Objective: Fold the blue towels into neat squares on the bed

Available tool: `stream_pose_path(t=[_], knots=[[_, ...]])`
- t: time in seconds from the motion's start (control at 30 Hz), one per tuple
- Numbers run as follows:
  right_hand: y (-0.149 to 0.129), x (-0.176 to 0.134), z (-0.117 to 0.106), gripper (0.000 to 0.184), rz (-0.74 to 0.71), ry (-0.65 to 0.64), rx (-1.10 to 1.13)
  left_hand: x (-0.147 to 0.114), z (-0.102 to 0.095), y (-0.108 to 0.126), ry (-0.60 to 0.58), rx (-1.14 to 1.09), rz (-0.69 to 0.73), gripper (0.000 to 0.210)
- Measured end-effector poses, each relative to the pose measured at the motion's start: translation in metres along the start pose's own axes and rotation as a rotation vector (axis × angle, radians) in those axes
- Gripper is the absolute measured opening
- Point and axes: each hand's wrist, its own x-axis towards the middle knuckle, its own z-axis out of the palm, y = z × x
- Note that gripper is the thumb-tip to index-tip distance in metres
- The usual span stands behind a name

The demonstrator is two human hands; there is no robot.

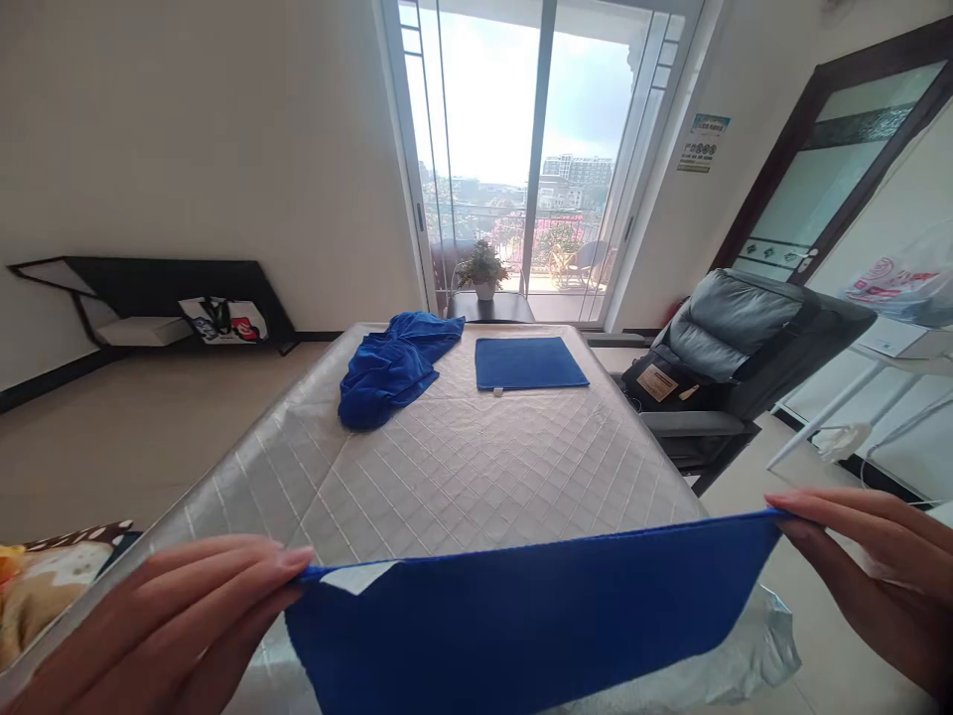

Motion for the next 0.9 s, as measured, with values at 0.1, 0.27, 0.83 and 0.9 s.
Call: stream_pose_path(t=[0.1, 0.27, 0.83, 0.9], knots=[[0.021, 0.020, 0.023, 0.030, 0.069, -0.114, 0.020, 0.061, 0.027, 0.011, 0.028, -0.093, -0.128, 0.047], [0.089, 0.068, 0.105, 0.029, 0.107, -0.337, 0.119, 0.145, 0.111, -0.027, -0.164, -0.295, -0.152, 0.025], [0.255, 0.132, 0.342, 0.028, 0.500, -0.213, -0.072, 0.227, 0.379, -0.120, -0.040, -0.138, -0.221, 0.025], [0.260, 0.082, 0.374, 0.027, 0.582, -0.357, -0.117, 0.188, 0.405, -0.122, -0.194, -0.117, -0.188, 0.023]])
